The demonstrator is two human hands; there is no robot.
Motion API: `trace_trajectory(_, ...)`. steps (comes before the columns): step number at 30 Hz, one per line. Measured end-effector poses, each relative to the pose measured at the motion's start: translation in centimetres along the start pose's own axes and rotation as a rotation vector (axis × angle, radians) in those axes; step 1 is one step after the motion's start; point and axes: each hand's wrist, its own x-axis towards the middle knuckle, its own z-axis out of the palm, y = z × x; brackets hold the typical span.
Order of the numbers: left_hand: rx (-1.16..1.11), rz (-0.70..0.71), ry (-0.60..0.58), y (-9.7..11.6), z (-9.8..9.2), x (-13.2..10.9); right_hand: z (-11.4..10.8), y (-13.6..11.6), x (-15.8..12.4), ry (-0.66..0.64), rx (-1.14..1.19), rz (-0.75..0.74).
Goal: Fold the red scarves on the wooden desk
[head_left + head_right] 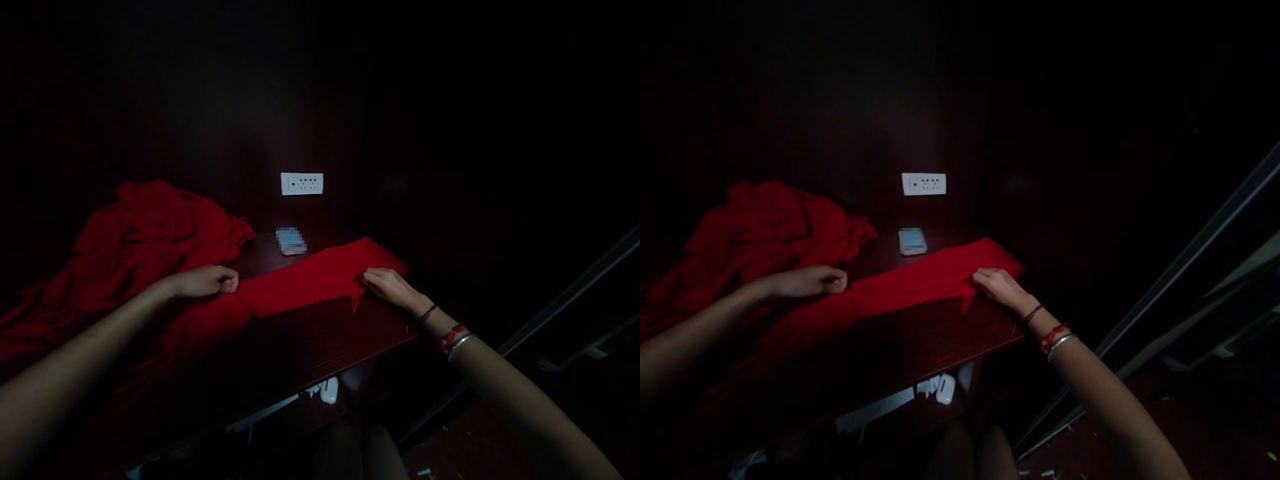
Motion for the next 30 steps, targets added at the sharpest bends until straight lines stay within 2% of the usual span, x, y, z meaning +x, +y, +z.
trace_trajectory(3,0.246,-0.087,0.252,2.9,2.2,1.0,0.4,-0.1,-0.5,0.018,-0.007,-0.030)
trace_trajectory(5,0.298,0.016,0.448,6.5,4.2,1.8,0.7,-0.2,-0.7,0.036,-0.008,-0.035)
trace_trajectory(6,0.326,0.076,0.511,8.5,5.4,2.4,0.8,-0.2,-0.8,0.045,-0.018,-0.029)
trace_trajectory(9,0.487,0.172,0.556,13.1,8.5,4.1,1.1,-0.4,-1.0,0.047,-0.076,0.010)
trace_trajectory(11,0.559,0.194,0.526,14.4,9.9,5.1,1.2,-0.6,-1.1,0.026,-0.116,0.027)
trace_trajectory(14,0.589,0.200,0.474,14.0,10.4,5.7,1.1,-1.0,-1.2,0.010,-0.137,0.006)
trace_trajectory(17,0.589,0.234,0.463,12.9,10.0,5.5,1.1,-1.1,-1.3,0.038,-0.134,-0.030)
trace_trajectory(20,0.664,0.312,0.490,12.4,9.5,5.6,1.2,-0.9,-1.5,0.072,-0.148,-0.045)
trace_trajectory(25,0.768,0.364,0.585,12.4,9.4,6.4,1.5,-0.8,-1.7,0.079,-0.142,-0.018)
trace_trajectory(30,0.678,0.340,0.539,12.1,9.6,6.3,1.3,-1.2,-1.5,0.072,-0.101,-0.026)
